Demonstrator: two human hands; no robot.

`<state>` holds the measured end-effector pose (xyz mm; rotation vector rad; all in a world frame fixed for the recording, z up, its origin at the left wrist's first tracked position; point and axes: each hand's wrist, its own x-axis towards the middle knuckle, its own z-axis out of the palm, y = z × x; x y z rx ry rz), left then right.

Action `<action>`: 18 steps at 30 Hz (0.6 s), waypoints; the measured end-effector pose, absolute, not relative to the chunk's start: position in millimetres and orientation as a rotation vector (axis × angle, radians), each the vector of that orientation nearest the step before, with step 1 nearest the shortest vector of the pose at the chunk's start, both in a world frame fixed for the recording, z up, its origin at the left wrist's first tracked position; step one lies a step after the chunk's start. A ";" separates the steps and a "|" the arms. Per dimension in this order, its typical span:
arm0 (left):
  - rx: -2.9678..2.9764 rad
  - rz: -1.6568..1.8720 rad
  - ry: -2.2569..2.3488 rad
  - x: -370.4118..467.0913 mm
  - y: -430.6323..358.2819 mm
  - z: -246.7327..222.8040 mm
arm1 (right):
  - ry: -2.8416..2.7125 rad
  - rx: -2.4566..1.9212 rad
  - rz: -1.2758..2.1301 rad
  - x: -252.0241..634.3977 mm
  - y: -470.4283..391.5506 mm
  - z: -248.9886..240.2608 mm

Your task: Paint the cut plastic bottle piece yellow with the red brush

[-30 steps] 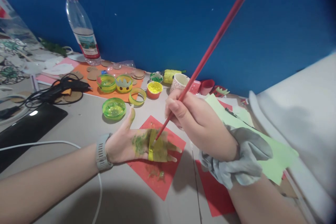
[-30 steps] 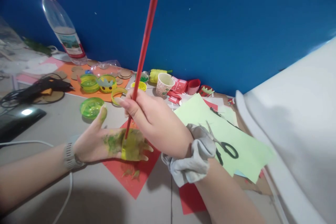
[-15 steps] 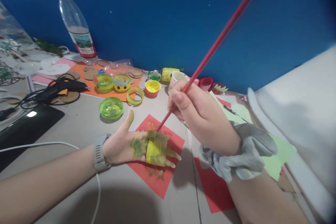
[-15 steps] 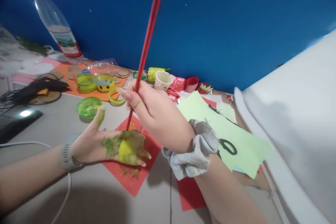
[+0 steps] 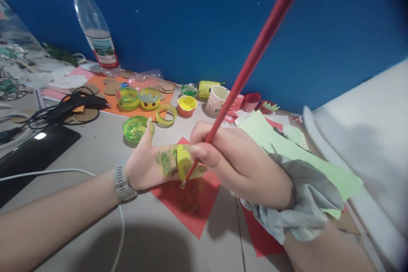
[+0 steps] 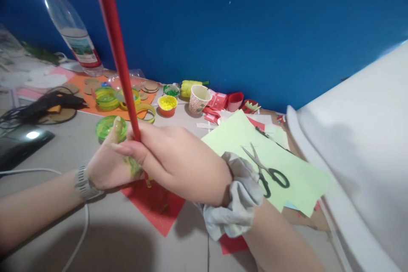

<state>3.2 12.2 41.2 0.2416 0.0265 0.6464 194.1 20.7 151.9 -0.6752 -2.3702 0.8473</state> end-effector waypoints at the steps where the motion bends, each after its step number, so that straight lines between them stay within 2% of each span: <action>1: 0.235 0.648 0.016 4.1 12.1 42.1 | -2.373 -0.682 0.835 193.5 20.8 151.8; 11: 0.376 0.578 0.136 3.6 12.2 39.0 | -2.402 -0.644 0.699 193.1 21.8 151.7; 18: 0.333 0.556 0.045 4.3 10.9 39.2 | -2.403 -0.664 0.695 195.4 21.5 151.6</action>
